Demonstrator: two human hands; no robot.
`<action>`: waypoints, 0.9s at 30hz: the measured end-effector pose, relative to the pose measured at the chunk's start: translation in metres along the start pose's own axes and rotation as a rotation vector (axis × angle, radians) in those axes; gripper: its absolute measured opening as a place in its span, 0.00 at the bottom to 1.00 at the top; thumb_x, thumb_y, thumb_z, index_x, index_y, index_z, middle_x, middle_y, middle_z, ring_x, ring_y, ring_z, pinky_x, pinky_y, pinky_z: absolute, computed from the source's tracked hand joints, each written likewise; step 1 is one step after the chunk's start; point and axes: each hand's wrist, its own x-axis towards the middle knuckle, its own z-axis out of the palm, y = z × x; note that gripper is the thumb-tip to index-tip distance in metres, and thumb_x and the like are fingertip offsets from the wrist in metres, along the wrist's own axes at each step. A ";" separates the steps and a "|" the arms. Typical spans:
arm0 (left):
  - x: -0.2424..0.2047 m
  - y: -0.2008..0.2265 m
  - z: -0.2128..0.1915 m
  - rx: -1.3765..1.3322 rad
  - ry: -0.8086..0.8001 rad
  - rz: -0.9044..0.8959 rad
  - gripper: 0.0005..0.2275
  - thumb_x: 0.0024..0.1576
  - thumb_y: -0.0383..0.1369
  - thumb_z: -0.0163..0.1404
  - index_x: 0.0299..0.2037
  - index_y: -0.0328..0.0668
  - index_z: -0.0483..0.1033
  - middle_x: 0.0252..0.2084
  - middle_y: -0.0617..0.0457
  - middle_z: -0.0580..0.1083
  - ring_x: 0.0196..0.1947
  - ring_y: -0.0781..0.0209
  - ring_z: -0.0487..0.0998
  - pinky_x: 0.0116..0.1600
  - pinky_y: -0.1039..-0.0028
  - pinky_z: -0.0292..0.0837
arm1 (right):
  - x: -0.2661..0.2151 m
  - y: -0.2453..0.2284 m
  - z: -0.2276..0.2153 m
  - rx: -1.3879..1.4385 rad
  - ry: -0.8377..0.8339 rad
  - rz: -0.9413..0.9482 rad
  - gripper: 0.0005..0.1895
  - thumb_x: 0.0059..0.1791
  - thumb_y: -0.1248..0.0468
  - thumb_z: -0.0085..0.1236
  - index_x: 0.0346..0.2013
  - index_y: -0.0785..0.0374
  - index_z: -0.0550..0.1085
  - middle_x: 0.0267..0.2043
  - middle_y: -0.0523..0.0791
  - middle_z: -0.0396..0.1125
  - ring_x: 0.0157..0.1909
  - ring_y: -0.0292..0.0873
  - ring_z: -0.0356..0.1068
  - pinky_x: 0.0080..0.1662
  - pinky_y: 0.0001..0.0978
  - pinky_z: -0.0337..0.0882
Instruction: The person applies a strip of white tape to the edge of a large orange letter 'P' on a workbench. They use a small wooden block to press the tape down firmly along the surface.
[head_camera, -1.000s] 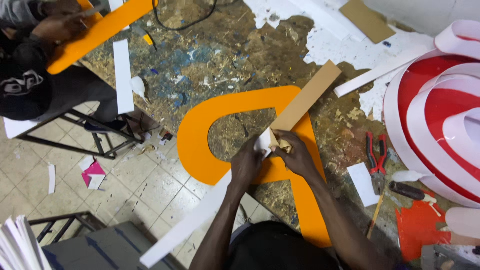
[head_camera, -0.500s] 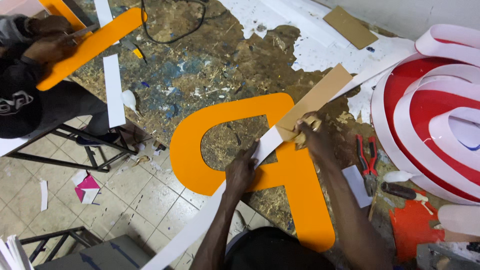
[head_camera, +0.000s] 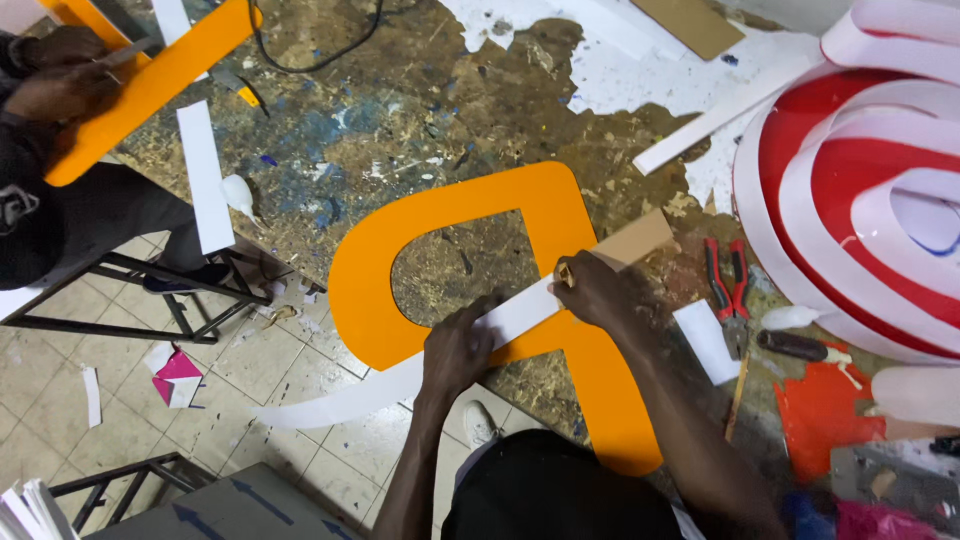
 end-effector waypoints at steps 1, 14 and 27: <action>0.003 0.010 0.003 -0.002 -0.005 0.003 0.28 0.65 0.46 0.54 0.77 0.60 0.71 0.52 0.46 0.83 0.52 0.35 0.86 0.57 0.44 0.82 | -0.001 0.006 0.011 0.001 0.002 0.006 0.09 0.58 0.59 0.63 0.47 0.61 0.82 0.40 0.55 0.75 0.39 0.62 0.83 0.49 0.57 0.81; 0.042 0.062 0.020 -0.086 -0.088 -0.015 0.27 0.69 0.37 0.52 0.80 0.61 0.68 0.62 0.45 0.78 0.60 0.31 0.83 0.57 0.36 0.82 | -0.019 0.022 0.049 0.503 0.143 0.129 0.08 0.59 0.64 0.63 0.50 0.65 0.80 0.45 0.60 0.78 0.44 0.60 0.81 0.45 0.57 0.83; 0.047 0.060 0.008 -0.042 -0.192 -0.210 0.27 0.72 0.41 0.49 0.83 0.64 0.64 0.71 0.48 0.74 0.67 0.34 0.80 0.67 0.37 0.78 | -0.049 -0.005 -0.047 1.125 0.628 0.108 0.07 0.58 0.73 0.63 0.45 0.63 0.72 0.37 0.46 0.75 0.32 0.38 0.77 0.33 0.24 0.79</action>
